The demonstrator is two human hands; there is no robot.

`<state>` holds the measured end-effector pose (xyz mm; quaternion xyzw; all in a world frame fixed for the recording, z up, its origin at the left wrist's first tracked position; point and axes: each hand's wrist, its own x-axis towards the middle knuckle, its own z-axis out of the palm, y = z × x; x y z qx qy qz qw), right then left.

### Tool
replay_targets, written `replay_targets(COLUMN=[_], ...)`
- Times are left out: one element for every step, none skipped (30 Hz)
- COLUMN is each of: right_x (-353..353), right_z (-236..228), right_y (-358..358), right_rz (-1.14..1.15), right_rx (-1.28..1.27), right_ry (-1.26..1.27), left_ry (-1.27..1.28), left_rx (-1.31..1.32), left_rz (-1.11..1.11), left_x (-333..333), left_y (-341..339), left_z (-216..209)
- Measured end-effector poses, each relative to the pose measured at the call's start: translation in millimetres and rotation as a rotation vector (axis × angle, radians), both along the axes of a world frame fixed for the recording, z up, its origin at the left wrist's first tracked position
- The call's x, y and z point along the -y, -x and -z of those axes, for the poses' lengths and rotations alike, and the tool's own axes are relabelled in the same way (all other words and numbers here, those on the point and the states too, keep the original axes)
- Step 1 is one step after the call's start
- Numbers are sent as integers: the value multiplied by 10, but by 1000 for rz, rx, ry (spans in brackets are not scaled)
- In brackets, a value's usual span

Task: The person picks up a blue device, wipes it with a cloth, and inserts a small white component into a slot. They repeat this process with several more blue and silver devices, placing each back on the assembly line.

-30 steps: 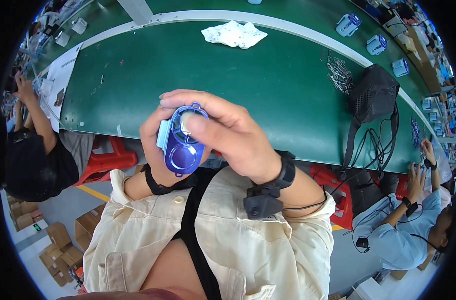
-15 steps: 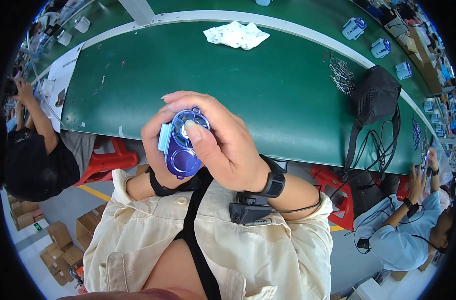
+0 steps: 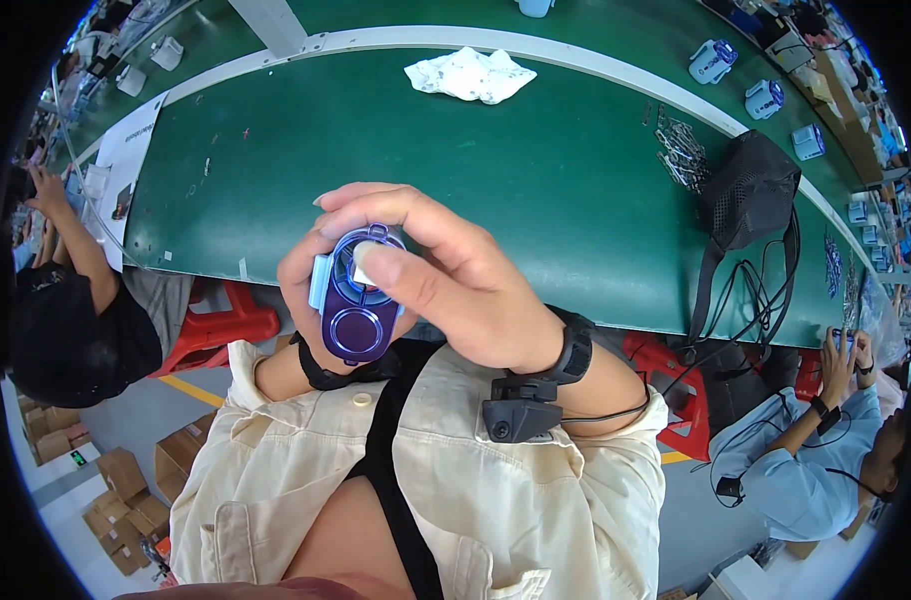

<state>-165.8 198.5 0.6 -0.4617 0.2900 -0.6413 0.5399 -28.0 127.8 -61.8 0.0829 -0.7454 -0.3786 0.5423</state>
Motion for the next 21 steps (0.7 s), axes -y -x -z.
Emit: replay_targets(right_x=[0, -1, -1, 0, 0, 1, 1, 5, 13, 16, 17, 15, 13, 9, 18, 12, -10, -31, -35, -35, -31], right_z=[21, 43, 56, 62, 67, 71, 76, 83, 90, 92, 92, 89, 83, 76, 65, 40, -1, -39, -56, -59, -60], right_y=[-19, -37, -45, -46, -51, -56, -62, -69, -77, -78, -81, -84, -87, -90, -85, -76, -61, -47, -35, -33, -30], right_rz=[21, 42, 63, 61, 71, 81, 90, 90, 104, 119, 134, 133, 114, 96, 77, 77, 45, 14, -17, -15, -13], right_rx=[-43, -87, -129, -129, -163, -197, -231, -229, -235, -244, -253, -254, -206, -158, -112, -115, -65, -14, 36, 36, 21], right_ry=[22, 44, 66, 66, 97, 128, 160, 159, 169, 179, 190, 190, 163, 136, 111, 114, 46, -22, -91, -89, -65], left_ry=[0, 31, 63, 94, 93, 99, 104, 109, 108, 98, 88, 78, 77, 61, 47, 34, 36, 70, 104, 137, 138], left_rx=[0, -9, -18, -26, -24, -29, -33, -38, -36, -19, -3, 13, 13, 6, -2, -10, -12, -11, -9, -6, -6], left_rz=[0, -7, -14, -21, -21, -35, -49, -63, -64, -66, -69, -71, -71, -50, -29, -8, -8, -30, -52, -73, -71], left_x=[16, 36, 54, 61, 56, 45, 33, 27, 26, 23, 22, 17, 9, 3, 13, 22, 30, 38, 48, 48, 44], left_y=[4, 5, 5, 2, -4, -11, -20, -29, -43, -53, -59, -62, -59, -48, -22, 0, 19, 39, 58, 65, 57], left_z=[18, 36, 51, 58, 60, 60, 61, 62, 68, 78, 74, 69, 66, 49, 8, -26, -56, -86, -108, -122, -104])
